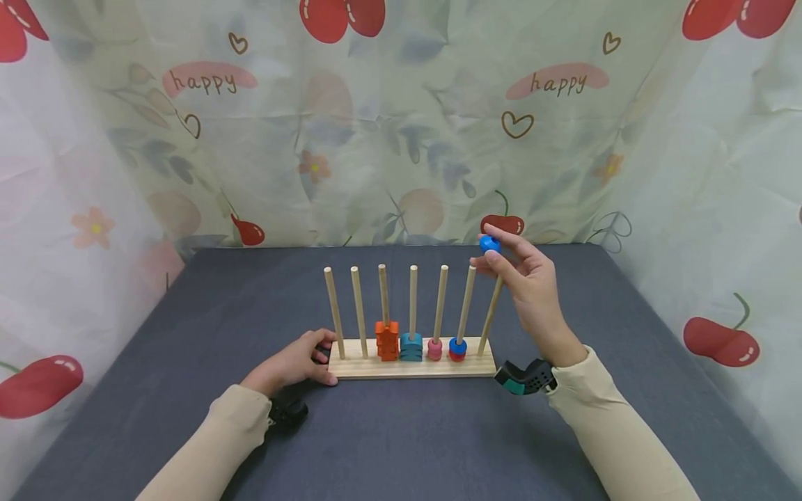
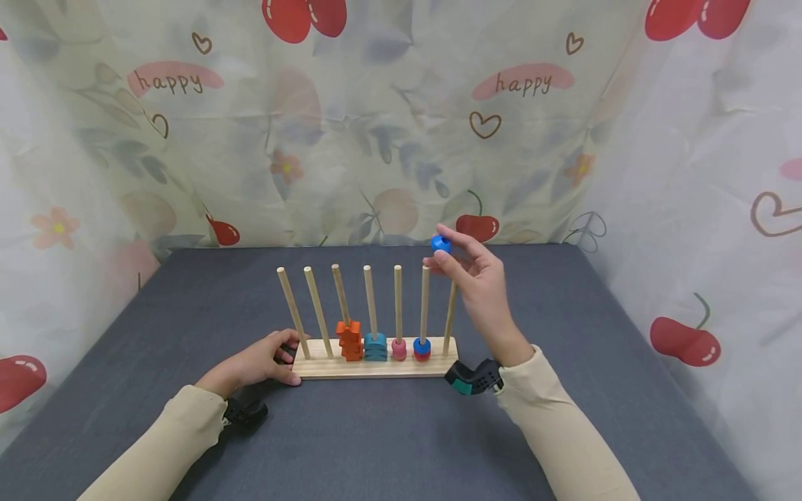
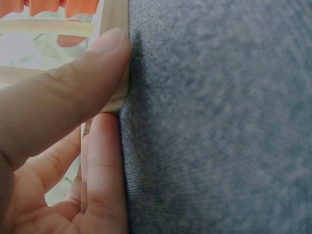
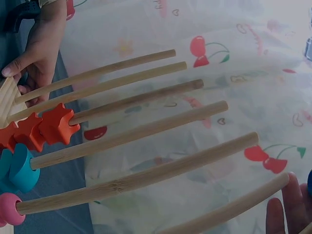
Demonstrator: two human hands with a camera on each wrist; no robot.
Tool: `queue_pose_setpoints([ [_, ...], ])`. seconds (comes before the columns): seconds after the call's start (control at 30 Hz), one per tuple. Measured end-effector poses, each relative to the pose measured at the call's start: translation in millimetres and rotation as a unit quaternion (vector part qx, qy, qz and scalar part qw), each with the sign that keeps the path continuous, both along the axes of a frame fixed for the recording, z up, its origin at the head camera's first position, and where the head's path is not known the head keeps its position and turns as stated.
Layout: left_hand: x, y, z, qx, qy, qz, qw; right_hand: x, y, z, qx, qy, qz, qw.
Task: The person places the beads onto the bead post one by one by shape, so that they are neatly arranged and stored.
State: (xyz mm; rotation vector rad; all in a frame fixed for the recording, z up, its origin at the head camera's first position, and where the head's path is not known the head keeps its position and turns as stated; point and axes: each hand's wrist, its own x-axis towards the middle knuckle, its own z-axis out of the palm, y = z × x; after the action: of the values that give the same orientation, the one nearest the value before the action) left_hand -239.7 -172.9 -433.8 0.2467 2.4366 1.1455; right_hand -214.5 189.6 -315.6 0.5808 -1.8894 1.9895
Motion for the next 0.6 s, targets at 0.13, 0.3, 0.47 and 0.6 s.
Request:
queue_pose_setpoints([
  [0.13,-0.1,-0.1,-0.3,0.0,0.002,0.0,1.0,-0.3,0.6,1.1,0.028,-0.005,-0.005,0.9996],
  [0.3,-0.9,-0.2,-1.2,-0.002,0.002,0.004,1.0,-2.1,0.6,0.1,0.085,-0.017,-0.022,0.996],
  [0.47,-2.3,-0.7,-2.4,-0.002,-0.002,0.008,1.0,-4.0,0.0,-4.3,0.131,-0.007,-0.037,0.9907],
  [0.6,-2.5,-1.0,-2.8,-0.002,-0.001,0.006,1.0,-4.2,-0.6,-4.1,0.137,-0.005,-0.036,0.9899],
])
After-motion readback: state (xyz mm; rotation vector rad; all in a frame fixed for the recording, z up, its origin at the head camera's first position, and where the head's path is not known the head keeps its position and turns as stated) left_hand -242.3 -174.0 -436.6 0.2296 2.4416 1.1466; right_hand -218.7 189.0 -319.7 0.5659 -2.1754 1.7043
